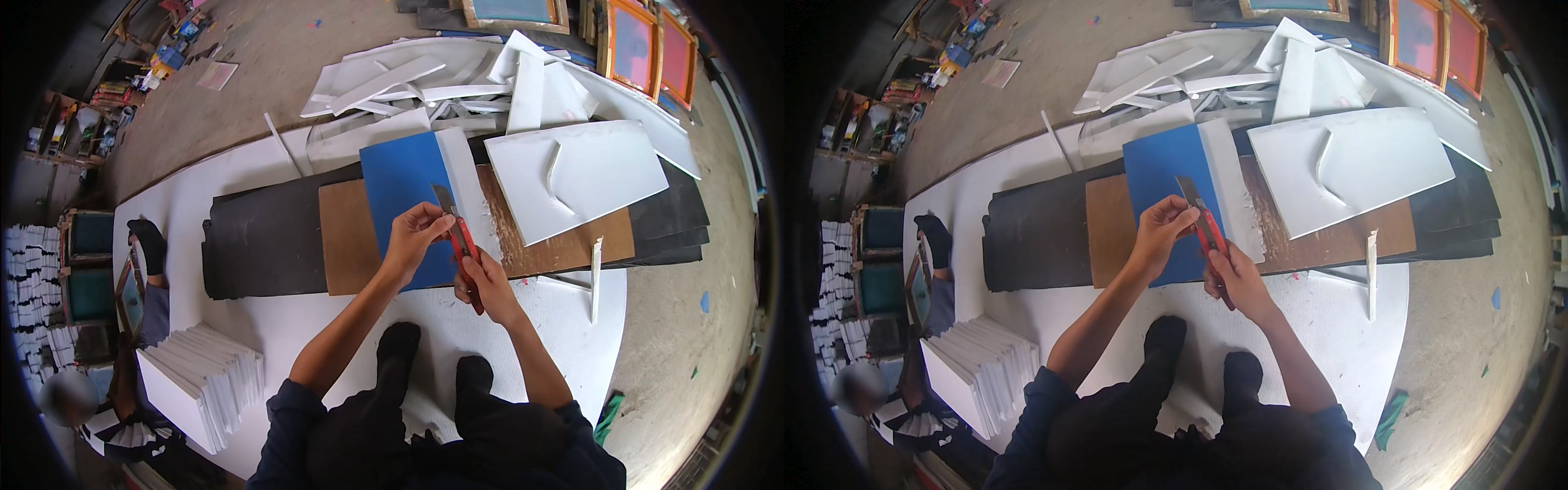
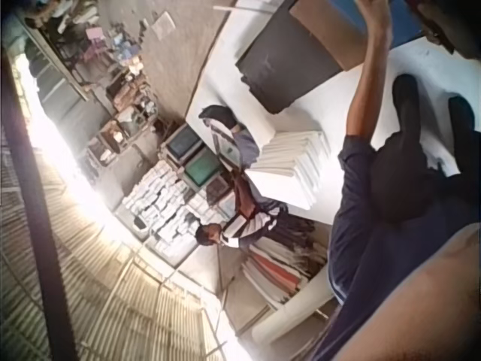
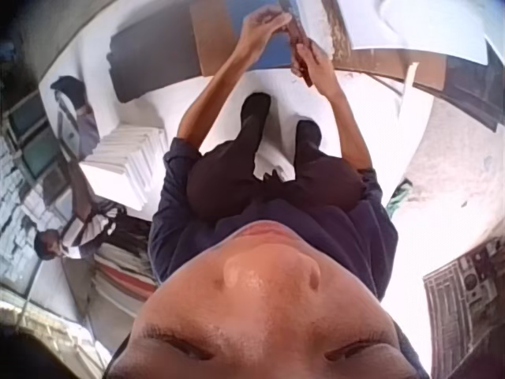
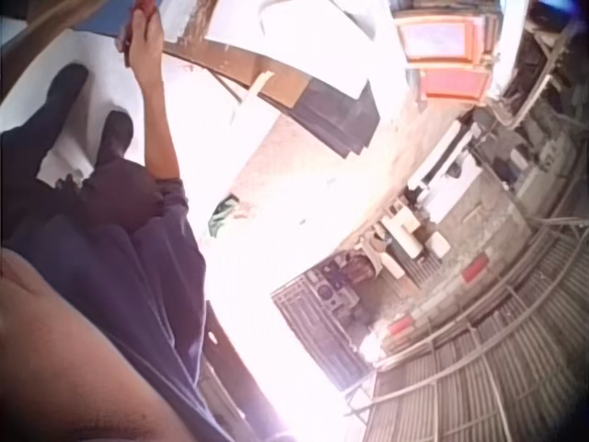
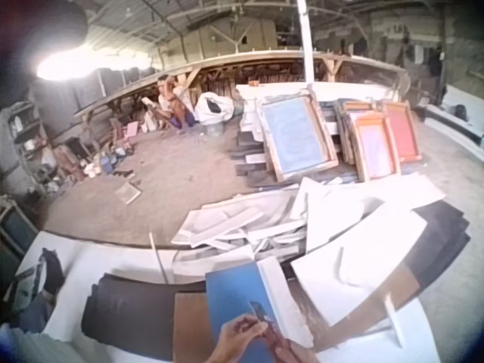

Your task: The person uses a red utility knife to cut a blue foam sheet on a workbench. They align the foam, score it with the blade, and snap it into pieces, repeating the process to create multiple rectangular sections.

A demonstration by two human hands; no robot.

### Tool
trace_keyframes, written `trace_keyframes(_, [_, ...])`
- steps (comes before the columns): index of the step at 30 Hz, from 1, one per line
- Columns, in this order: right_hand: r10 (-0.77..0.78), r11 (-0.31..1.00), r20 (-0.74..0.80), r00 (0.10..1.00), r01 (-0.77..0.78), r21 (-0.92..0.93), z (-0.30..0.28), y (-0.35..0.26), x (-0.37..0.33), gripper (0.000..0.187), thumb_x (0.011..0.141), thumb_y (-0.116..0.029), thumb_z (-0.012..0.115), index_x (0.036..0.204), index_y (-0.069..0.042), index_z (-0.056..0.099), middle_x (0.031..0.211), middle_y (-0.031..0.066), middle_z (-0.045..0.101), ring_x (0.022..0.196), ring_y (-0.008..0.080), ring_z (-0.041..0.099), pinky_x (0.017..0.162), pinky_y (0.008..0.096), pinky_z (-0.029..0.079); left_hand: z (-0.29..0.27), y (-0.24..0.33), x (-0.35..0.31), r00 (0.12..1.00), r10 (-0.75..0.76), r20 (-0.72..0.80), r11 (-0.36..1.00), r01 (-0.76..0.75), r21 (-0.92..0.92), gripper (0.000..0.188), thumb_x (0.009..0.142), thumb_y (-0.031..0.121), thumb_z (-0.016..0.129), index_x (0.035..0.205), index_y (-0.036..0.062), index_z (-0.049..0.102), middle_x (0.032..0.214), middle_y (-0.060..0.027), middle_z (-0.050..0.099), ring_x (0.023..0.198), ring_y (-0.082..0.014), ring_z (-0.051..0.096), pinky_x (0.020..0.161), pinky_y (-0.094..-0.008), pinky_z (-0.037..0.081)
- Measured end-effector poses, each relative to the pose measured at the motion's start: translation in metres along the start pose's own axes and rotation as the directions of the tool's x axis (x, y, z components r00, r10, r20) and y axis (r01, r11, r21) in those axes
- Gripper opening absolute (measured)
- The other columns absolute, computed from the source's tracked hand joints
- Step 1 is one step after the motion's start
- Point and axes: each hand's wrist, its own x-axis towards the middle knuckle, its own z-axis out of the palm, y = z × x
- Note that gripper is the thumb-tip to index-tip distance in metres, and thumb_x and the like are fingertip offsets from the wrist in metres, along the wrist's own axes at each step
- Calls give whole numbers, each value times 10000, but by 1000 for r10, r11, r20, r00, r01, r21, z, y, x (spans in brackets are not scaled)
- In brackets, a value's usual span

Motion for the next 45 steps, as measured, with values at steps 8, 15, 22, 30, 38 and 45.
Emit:
trace_keyframes(8, [-23,993,179,984,2,116,-1,-15,-15,311,940,-131,372,1223,-15,318,801,44,439,613,118,470,554,228,391,10,-2,-8,999,-42,-30,988,37,-152,95,842,145,616,835,62,569,781,-11,602,713,-68,552,670,-238,465])
trace_keyframes(15, [-103,927,-198,975,22,-373,-25,-33,22,282,916,-152,431,1119,31,364,686,86,531,554,157,549,514,289,450,-17,-6,6,956,292,13,663,-212,718,300,772,244,670,986,76,544,961,-69,554,876,-186,526,714,-328,464])
trace_keyframes(22, [-108,701,-344,933,-174,-692,-45,-60,133,225,868,-122,368,1017,44,336,629,200,568,458,265,592,395,351,478,-28,-10,22,994,81,75,44,-78,996,884,566,408,760,1331,248,347,1166,-118,405,980,-338,456,736,-434,476])
trace_keyframes(30, [-161,474,-283,945,-178,-862,-36,-62,184,278,920,-194,307,1092,14,372,740,238,613,491,301,617,352,390,472,-29,-21,40,997,45,67,-85,-63,994,1080,444,478,796,1372,277,280,1129,-145,378,934,-380,448,602,-488,478])
trace_keyframes(38, [-28,464,-418,908,-359,-810,-32,-73,203,279,879,-102,317,1080,70,402,723,253,609,494,292,621,342,395,468,-28,-25,40,997,54,52,-83,-48,995,1121,418,483,803,1377,297,252,1166,-129,362,967,-388,435,610,-506,470])
trace_keyframes(45, [184,436,-350,918,-396,-808,-31,-63,140,297,870,-137,315,1032,101,388,706,237,578,486,287,612,339,394,478,-27,-27,42,1000,3,-2,-85,2,996,1117,431,504,789,1379,327,225,1278,-141,306,1048,-426,389,653,-544,455])
